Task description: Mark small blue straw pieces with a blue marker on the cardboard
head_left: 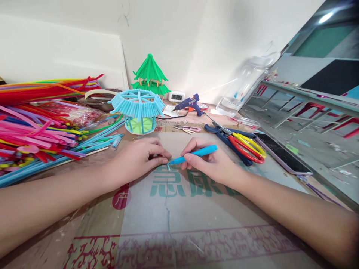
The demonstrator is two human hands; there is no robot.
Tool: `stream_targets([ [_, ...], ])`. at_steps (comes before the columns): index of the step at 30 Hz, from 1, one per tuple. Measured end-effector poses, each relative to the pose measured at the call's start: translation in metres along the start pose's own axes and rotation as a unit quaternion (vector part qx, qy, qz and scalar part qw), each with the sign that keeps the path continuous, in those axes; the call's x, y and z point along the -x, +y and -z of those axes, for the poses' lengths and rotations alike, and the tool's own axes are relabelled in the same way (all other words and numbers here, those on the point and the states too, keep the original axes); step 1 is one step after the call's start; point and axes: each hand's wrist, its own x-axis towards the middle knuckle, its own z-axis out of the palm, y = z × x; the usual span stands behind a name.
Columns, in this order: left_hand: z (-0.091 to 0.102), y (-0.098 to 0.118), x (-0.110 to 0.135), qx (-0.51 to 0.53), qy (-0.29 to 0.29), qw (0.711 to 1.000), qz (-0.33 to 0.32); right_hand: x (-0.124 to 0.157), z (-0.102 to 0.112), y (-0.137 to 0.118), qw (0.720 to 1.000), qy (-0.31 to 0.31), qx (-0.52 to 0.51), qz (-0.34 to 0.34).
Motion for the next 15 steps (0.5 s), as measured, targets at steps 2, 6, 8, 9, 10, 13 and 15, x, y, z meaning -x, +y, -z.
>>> stream_targets([
  [2, -0.0005, -0.0006, 0.0004, 0.001, 0.002, 1.000, -0.004, 0.0012, 0.0000, -0.0004, 1.000, -0.008, 0.001, 0.011],
  [6, 0.0003, -0.0022, 0.0010, 0.024, -0.006, 1.000, 0.009, 0.0040, -0.0016, -0.0005, 1.000, -0.008, 0.026, 0.010],
  [8, 0.0016, -0.0021, 0.0006, 0.046, -0.014, 0.999, 0.025, 0.0048, -0.0022, -0.0001, 0.999, -0.008, 0.031, 0.006],
  [9, 0.0023, -0.0018, 0.0002, 0.055, -0.019, 0.998, 0.033, 0.0050, -0.0023, 0.0001, 1.000, -0.009, 0.029, 0.004],
  [10, 0.0028, -0.0015, -0.0002, 0.062, -0.023, 0.997, 0.040, 0.0050, -0.0022, 0.0003, 1.000, -0.008, 0.026, 0.003],
  [13, 0.0035, -0.0011, -0.0009, 0.064, -0.032, 0.996, 0.048, 0.0041, -0.0014, 0.0007, 1.000, -0.009, 0.025, 0.003],
  [15, 0.0029, -0.0016, -0.0006, 0.056, -0.031, 0.997, 0.042, 0.0033, -0.0008, 0.0006, 1.000, -0.007, 0.029, 0.005],
])
